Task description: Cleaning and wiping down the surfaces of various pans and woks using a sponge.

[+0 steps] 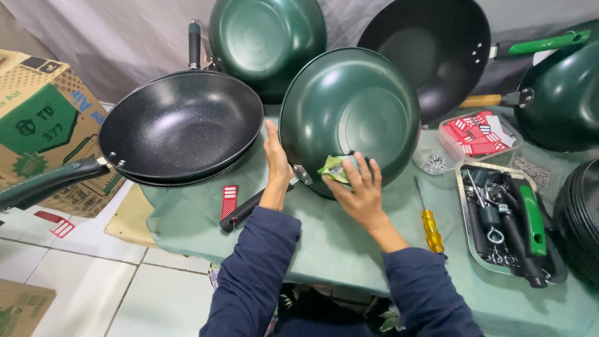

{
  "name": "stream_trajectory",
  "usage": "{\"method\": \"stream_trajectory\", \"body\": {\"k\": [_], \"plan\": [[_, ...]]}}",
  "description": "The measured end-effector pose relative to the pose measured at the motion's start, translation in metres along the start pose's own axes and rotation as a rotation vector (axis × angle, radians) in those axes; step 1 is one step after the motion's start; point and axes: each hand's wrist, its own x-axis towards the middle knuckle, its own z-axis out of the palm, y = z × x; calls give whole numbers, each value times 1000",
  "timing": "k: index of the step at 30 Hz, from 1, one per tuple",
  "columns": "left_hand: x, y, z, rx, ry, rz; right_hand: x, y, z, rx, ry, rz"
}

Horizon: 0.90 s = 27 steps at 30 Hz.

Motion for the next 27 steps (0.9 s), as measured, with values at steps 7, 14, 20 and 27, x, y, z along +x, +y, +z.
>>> {"method": "stream_trajectory", "body": {"k": [7,14,20,27], "plan": [[-23,27,12,-18,-158,155,73,-18,4,53,-118,-202],[-52,17,13,-58,-202,251,155,20,-1,15,-125,-129],[-87,40,20,184,-250,399,196,72,-17,57,-387,49],[-132,79,24,291,-371,293,289,96,-97,255,-1228,408]]}}
